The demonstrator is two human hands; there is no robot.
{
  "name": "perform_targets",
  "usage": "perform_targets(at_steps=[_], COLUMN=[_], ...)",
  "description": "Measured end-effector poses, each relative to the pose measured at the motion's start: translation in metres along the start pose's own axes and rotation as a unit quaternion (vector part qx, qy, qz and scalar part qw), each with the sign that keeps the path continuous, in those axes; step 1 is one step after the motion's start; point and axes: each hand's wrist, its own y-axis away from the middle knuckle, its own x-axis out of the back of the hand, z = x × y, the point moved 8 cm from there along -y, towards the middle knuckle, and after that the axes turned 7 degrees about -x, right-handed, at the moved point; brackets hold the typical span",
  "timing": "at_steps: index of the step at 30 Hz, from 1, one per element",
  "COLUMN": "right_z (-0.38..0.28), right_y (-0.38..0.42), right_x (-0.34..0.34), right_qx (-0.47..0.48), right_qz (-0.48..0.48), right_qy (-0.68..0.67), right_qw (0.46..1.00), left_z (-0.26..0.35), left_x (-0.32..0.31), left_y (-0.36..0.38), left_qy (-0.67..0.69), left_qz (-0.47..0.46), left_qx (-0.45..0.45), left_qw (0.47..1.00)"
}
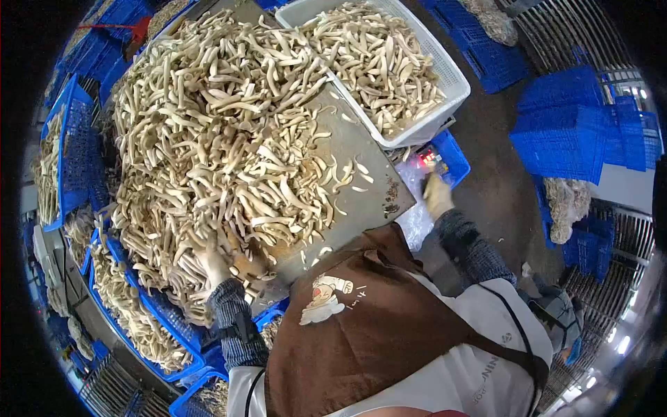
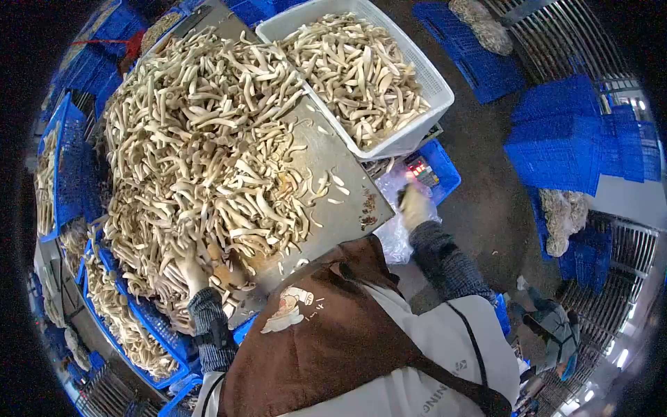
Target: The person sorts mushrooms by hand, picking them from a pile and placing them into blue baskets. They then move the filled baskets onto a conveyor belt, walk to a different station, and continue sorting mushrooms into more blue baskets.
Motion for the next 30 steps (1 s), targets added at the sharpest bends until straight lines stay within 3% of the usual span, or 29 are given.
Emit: perform_targets(at_steps=[1, 2, 3, 4, 5, 6, 7, 8, 9, 11, 12, 13, 14, 15, 16, 17, 18, 19, 20, 22, 23, 24, 25, 27, 29, 30], right_z=[-0.024, -0.046, -0.081, -0.069, -0.036, -0.041, -0.048, -0.055, -0.058, -0.047, -0.037, -0.028, -0.037, -0.052, -0.054, -0.04, -0.033, -0.025, -0.021, -0.016, -0.016, -0.014, -0.012, -0.023, -0.059, -0.068], right_y=[-0.008, -0.01, 0.022, -0.01, -0.027, -0.028, -0.022, 0.007, 0.053, 0.118, 0.141, 0.162, 0.201, 0.247, 0.272, 0.279, 0.291, 0.299, 0.302, 0.304, 0.31, 0.314, 0.309, 0.306, 0.313, 0.3], right_x=[0.019, 0.038, 0.027, 0.04, 0.02, 0.007, -0.002, -0.036, -0.082, -0.177, -0.224, -0.272, -0.315, -0.353, -0.39, -0.425, -0.459, -0.499, -0.519, -0.551, -0.554, -0.556, -0.556, -0.54, -0.514, -0.502], right_qx=[0.128, 0.255, 0.471, 0.248, -0.031, 0.03, 0.098, 0.206, 0.312, 0.353, 0.351, 0.348, 0.411, 0.551, 0.588, 0.701, 0.747, 0.72, 0.758, 0.761, 0.773, 0.734, 0.719, 0.749, 0.741, 0.68], right_qz=[-0.005, 0.009, 0.035, -0.067, -0.158, -0.074, 0.016, -0.03, -0.072, -0.213, -0.282, -0.345, -0.379, -0.397, -0.401, -0.372, -0.313, -0.243, -0.197, -0.163, -0.149, -0.154, -0.178, -0.197, -0.23, -0.264], right_qy=[0.076, 0.145, 0.352, 0.091, -0.163, -0.077, 0.006, 0.069, 0.125, 0.187, 0.234, 0.279, 0.328, 0.32, 0.355, 0.308, 0.405, 0.557, 0.543, 0.569, 0.561, 0.631, 0.642, 0.588, 0.534, 0.529], right_qw=[0.989, 0.956, 0.808, 0.962, 0.973, 0.994, 0.995, 0.976, 0.939, 0.892, 0.862, 0.826, 0.761, 0.66, 0.606, 0.525, 0.425, 0.336, 0.301, 0.267, 0.255, 0.199, 0.199, 0.233, 0.336, 0.434], left_z=[-0.015, -0.021, -0.036, -0.049, -0.063, -0.025, -0.023, 0.003, -0.005, -0.018, -0.018, -0.008, -0.013, -0.022, -0.027, 0.003, -0.003, -0.009, -0.016, -0.022, -0.038, -0.028, -0.022, -0.014, -0.021, -0.056], left_x=[0.002, -0.009, -0.005, -0.001, 0.003, -0.011, -0.007, -0.006, 0.0, 0.014, 0.022, 0.027, 0.032, 0.036, 0.039, 0.034, 0.035, 0.037, 0.039, 0.044, 0.042, 0.036, 0.033, 0.03, 0.02, 0.017], left_y=[0.0, 0.001, -0.008, -0.015, -0.022, 0.001, 0.006, 0.02, 0.017, 0.014, 0.019, 0.023, 0.021, 0.017, 0.016, 0.031, 0.031, 0.03, 0.033, 0.029, 0.028, 0.032, 0.03, 0.033, 0.028, 0.014], left_qy=[-0.043, 0.032, 0.118, 0.208, 0.294, 0.221, 0.26, 0.127, 0.164, 0.161, 0.147, 0.069, 0.071, 0.09, 0.107, 0.1, 0.122, 0.143, 0.154, 0.076, 0.145, 0.217, 0.253, 0.246, 0.326, 0.311], left_qz=[0.026, -0.005, -0.016, -0.032, -0.052, 0.027, -0.013, 0.017, 0.013, -0.017, 0.032, 0.04, 0.049, 0.047, 0.045, 0.083, 0.078, 0.074, 0.071, 0.034, 0.059, 0.097, 0.116, 0.094, 0.098, 0.059], left_qx=[0.024, 0.024, -0.002, -0.023, -0.04, -0.049, -0.059, 0.026, -0.002, 0.058, 0.059, 0.028, 0.024, 0.013, 0.003, 0.04, 0.034, 0.029, 0.06, -0.086, -0.006, 0.071, 0.025, 0.045, 0.087, 0.092], left_qw=[0.998, 0.999, 0.993, 0.977, 0.954, 0.974, 0.964, 0.991, 0.986, 0.985, 0.987, 0.996, 0.996, 0.995, 0.993, 0.991, 0.989, 0.987, 0.984, 0.993, 0.988, 0.969, 0.96, 0.964, 0.936, 0.944])
